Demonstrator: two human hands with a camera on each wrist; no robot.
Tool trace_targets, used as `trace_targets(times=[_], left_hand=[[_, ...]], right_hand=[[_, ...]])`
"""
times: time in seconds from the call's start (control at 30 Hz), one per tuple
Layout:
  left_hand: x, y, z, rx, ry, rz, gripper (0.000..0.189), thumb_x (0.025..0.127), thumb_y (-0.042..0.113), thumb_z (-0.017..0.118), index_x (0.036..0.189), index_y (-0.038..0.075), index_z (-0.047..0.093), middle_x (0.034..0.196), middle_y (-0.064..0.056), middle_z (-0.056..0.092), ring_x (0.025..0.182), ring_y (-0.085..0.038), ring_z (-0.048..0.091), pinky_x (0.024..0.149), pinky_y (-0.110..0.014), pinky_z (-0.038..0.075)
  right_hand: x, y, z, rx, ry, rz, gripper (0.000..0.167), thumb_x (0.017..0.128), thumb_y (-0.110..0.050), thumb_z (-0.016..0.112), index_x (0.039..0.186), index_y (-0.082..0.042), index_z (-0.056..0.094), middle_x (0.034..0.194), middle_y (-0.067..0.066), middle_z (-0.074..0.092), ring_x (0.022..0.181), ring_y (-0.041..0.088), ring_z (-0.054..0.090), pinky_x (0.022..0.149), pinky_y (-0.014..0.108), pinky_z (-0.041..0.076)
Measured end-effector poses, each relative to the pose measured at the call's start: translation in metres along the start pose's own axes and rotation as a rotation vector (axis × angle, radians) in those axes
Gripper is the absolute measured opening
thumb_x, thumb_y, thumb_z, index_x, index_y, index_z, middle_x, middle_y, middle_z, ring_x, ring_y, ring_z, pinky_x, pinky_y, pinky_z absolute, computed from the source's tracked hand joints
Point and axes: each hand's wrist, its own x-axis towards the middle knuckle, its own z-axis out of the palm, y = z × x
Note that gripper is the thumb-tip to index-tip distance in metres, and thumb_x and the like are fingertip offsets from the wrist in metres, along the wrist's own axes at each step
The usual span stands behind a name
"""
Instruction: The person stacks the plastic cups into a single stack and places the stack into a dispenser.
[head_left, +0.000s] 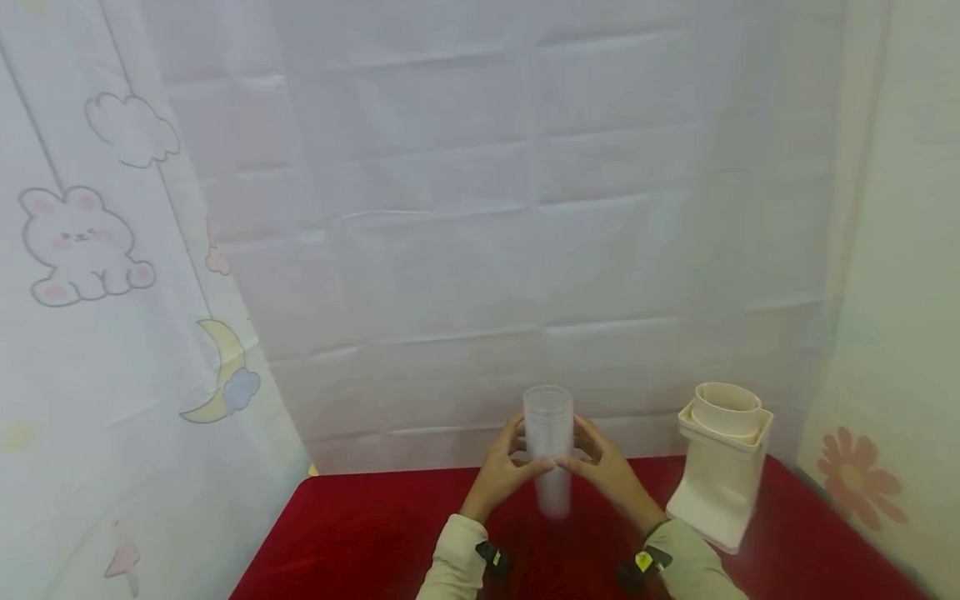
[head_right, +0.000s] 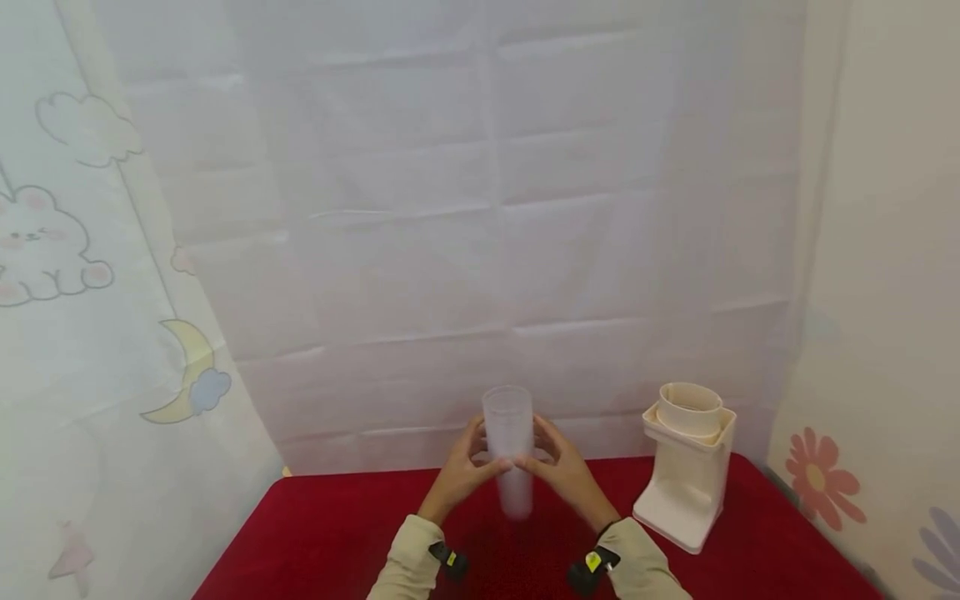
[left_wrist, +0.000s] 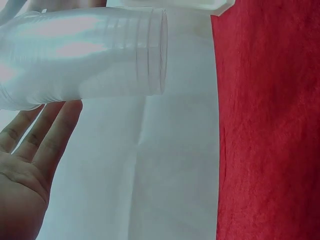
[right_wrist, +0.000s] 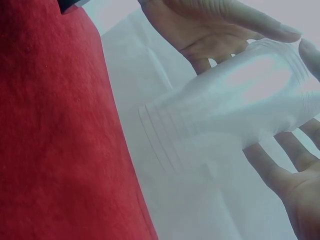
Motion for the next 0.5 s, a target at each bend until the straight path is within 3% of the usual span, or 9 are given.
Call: trace_targets(times=[0.2,0.43,0.5], left_hand=[[0.006,0.006,0.004,0.003,-0.009,-0.005,0.079,0.089,0.031,0.077,0.154,0.033,0.032,0.132,-0.008,0.056,0.105,-0.016,0.065,0.083,-0.032,0.055],[0.007,0.049,0.005,0.005,-0.035,-0.032,0.078,0.090,0.013,0.076,0.154,0.016,0.032,0.131,-0.015,0.056,0.105,-0.019,0.065,0.083,-0.031,0.055],[0.008,0.047,0.008,0.012,-0.035,-0.030,0.079,0.089,0.013,0.076,0.155,0.015,0.032,0.130,-0.016,0.057,0.105,-0.019,0.065,0.082,-0.031,0.055]], right_hand=[[-0.002,-0.004,-0.008,-0.012,0.001,-0.019,0.070,0.094,-0.009,0.069,0.155,-0.007,0.033,0.148,0.018,0.047,0.130,0.035,0.047,0.100,0.045,0.045],[-0.005,-0.008,-0.017,-0.012,-0.009,-0.041,0.070,0.095,-0.010,0.069,0.155,-0.009,0.033,0.149,0.019,0.044,0.132,0.041,0.045,0.098,0.037,0.046],[-0.006,-0.008,-0.019,-0.014,-0.008,-0.047,0.071,0.094,-0.009,0.069,0.155,-0.009,0.033,0.149,0.018,0.044,0.132,0.041,0.045,0.097,0.031,0.046]])
